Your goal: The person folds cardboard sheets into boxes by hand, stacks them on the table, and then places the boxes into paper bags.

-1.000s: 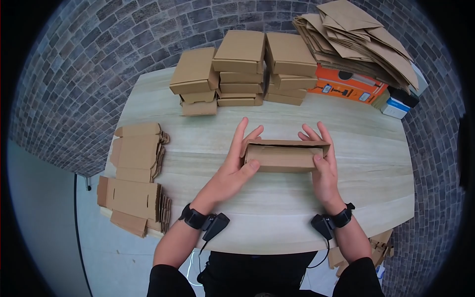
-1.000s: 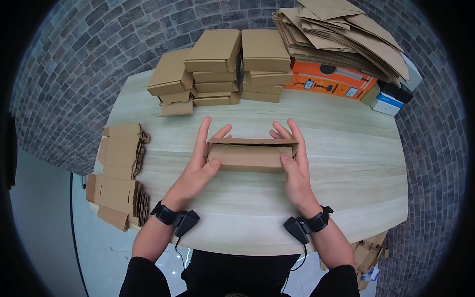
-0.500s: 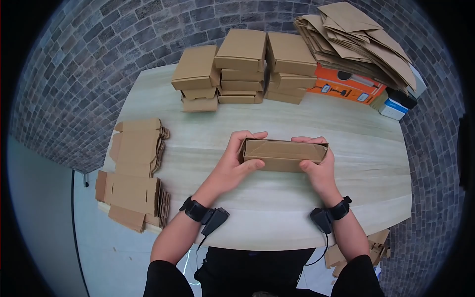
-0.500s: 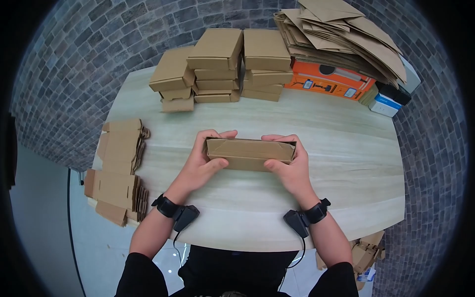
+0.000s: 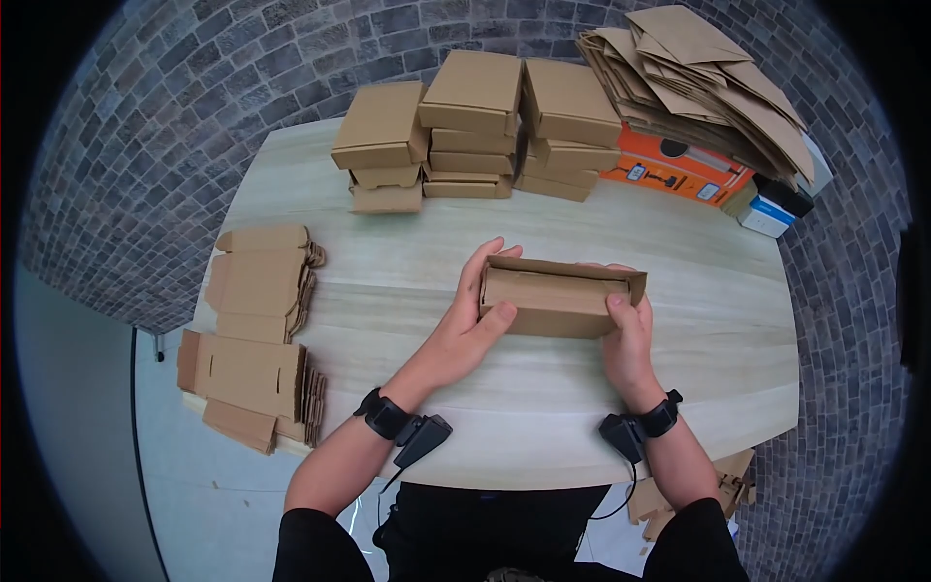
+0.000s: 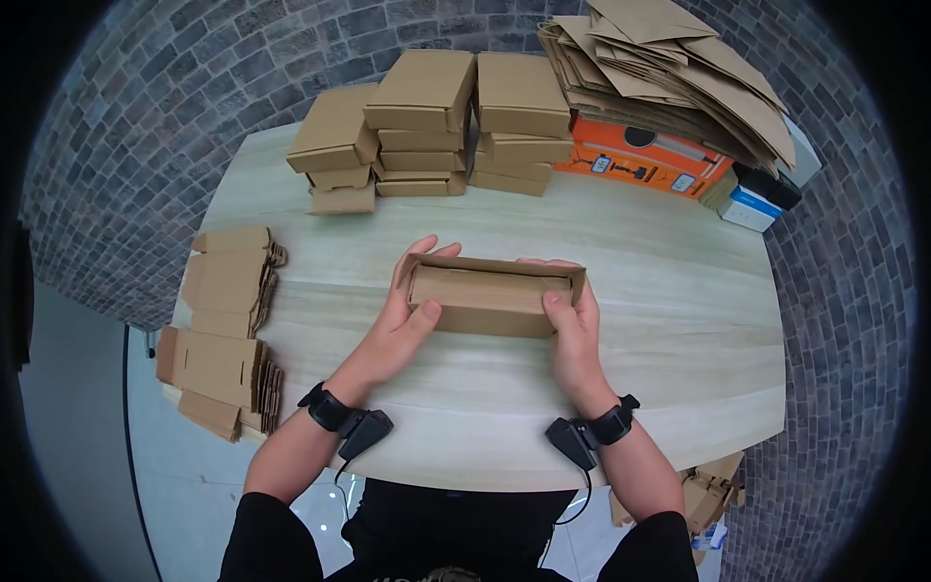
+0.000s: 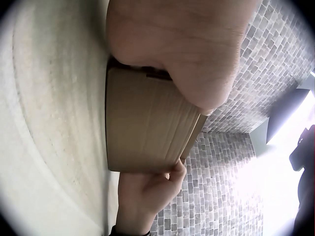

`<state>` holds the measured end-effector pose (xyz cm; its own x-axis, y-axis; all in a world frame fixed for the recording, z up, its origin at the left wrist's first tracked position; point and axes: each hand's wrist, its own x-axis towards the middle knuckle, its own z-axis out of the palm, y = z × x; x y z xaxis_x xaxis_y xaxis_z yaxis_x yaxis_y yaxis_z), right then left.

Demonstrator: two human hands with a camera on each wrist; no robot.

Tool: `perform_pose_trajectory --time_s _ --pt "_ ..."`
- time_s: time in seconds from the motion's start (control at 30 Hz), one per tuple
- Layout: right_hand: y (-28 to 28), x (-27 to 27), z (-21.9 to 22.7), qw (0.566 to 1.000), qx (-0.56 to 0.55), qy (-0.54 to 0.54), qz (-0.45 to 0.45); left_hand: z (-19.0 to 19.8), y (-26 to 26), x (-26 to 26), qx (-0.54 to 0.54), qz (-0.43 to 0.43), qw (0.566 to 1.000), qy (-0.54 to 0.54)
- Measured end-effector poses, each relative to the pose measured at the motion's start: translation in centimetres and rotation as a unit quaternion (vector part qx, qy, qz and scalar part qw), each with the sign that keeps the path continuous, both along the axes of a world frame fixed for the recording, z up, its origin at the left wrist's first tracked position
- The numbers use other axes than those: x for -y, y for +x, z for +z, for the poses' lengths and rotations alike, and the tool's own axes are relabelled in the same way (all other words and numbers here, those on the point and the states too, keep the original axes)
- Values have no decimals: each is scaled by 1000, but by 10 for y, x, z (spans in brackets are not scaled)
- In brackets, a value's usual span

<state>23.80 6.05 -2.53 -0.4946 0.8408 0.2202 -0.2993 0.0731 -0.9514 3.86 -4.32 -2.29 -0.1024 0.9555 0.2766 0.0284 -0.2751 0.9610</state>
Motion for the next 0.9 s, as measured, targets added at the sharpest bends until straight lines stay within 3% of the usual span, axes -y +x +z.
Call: perform_pose_trajectory --time_s 0.57,0.77,0.83,0.9 --pt "5 0 0 997 64 23 -25 5 -7 3 -49 -21 999 -12" --pt "5 -2 -2 997 63 37 -26 -4 -15 0 -19 -18 1000 8" --pt "4 -1 1 996 69 48 -22 3 -13 1 59 -27 997 -35" --pt "4 -1 -1 996 71 51 -18 1 -15 1 63 -14 997 -31"
